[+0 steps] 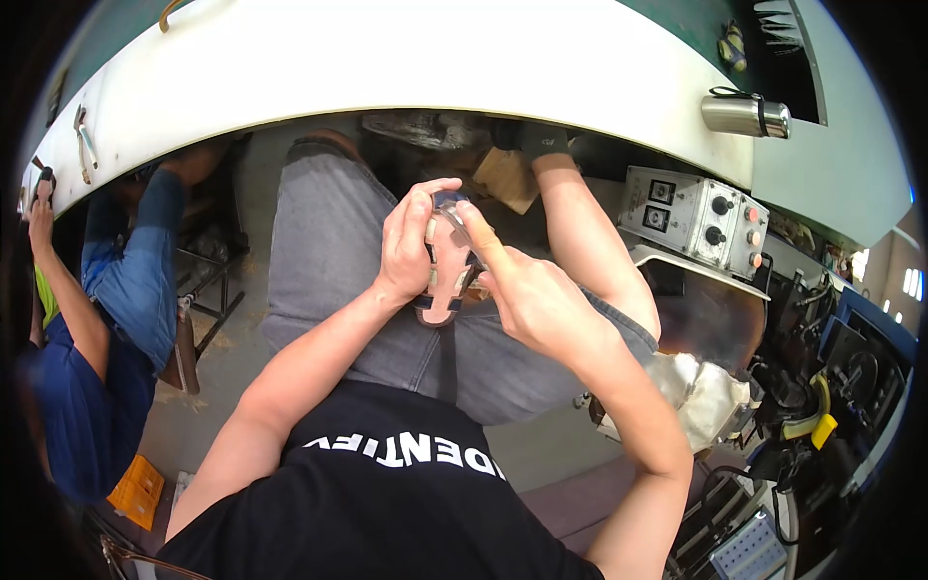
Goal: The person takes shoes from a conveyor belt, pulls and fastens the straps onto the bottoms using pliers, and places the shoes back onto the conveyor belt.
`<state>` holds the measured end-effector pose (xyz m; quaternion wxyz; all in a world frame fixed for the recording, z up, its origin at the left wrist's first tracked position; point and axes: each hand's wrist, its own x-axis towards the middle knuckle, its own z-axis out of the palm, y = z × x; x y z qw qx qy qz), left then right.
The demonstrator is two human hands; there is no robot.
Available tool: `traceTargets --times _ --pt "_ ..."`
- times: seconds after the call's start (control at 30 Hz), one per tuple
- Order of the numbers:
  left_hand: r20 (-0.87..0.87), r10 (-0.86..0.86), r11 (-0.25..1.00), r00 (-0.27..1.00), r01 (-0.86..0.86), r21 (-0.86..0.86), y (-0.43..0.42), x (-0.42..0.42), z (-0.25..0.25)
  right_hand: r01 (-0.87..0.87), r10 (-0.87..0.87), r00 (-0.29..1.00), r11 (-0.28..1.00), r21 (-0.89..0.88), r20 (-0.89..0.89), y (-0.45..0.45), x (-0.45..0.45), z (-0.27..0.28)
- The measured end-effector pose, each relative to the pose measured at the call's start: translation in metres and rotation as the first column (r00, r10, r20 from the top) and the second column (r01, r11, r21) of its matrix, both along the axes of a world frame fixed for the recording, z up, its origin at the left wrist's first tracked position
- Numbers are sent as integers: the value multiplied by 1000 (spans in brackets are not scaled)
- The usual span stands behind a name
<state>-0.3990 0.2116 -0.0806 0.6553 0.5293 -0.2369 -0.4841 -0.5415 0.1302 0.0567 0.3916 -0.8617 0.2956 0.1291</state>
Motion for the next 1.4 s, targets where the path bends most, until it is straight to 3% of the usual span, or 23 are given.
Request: traceTargets --times 0.1,0.17,0.2,0.33,0.63,0.7,0.73,0.8,0.83,0.9,0.93,1.03,1.1,1.13,1.2,1.3,1.37,1.4 --pt "21 -4 1000 1000 5 -27 -2 4 1 -89 82 985 995 -38 -149 -3 9 13" --pt "-150 -82 996 985 87 23 -4 7 -1 -114 103 980 992 -54 -173 -5 13 15" --pt "-154 -79 996 985 83 21 -6 8 -3 -140 125 972 988 -62 -201 -5 13 16" --pt "-167 -105 994 980 111 25 -10 7 -5 -150 131 979 982 -111 -158 -5 9 8" --pt "-44 -53 998 998 55 33 -10 10 1 233 -237 972 950 207 -4 9 9 9" --pt "-8 -37 999 999 38 24 -9 11 4 310 -265 947 903 297 -181 7 15 14" --pt "-31 -41 998 999 42 37 -8 11 6 306 -261 949 904 299 -179 8 12 9" --pt "-56 -46 997 997 49 51 -7 10 5 157 -164 979 985 69 119 13 4 -2" --pt "-46 -37 999 998 39 37 -7 8 3 159 -167 979 985 70 117 13 2 -2" --pt "-38 -44 999 998 45 25 -7 5 0 42 -49 995 995 -88 -81 17 4 2" --pt "-58 -28 999 998 31 43 -8 5 0 -4 -13 980 996 -85 -199 15 11 7" --pt "-72 -5 998 997 10 58 -14 6 -2 -65 39 960 994 -87 -276 5 22 9" --pt "-37 2 998 999 0 59 -13 8 -3 -68 48 974 994 -84 -222 1 18 6" --pt "-119 -14 998 993 21 61 -12 8 -4 -69 55 983 995 -77 -174 -2 15 6" --pt "-15 15 999 1000 -14 48 -15 5 -5 6 -10 979 1000 -21 -205 -5 15 13" --pt "-26 -2 999 1000 3 43 -13 8 -4 180 -111 957 951 250 -269 -8 9 26" --pt "-45 -33 998 998 35 56 -12 10 3 214 -129 949 934 285 -288 -12 9 42" --pt "-39 -63 996 997 65 64 -11 12 6 242 -199 960 943 228 -196 -13 11 51"
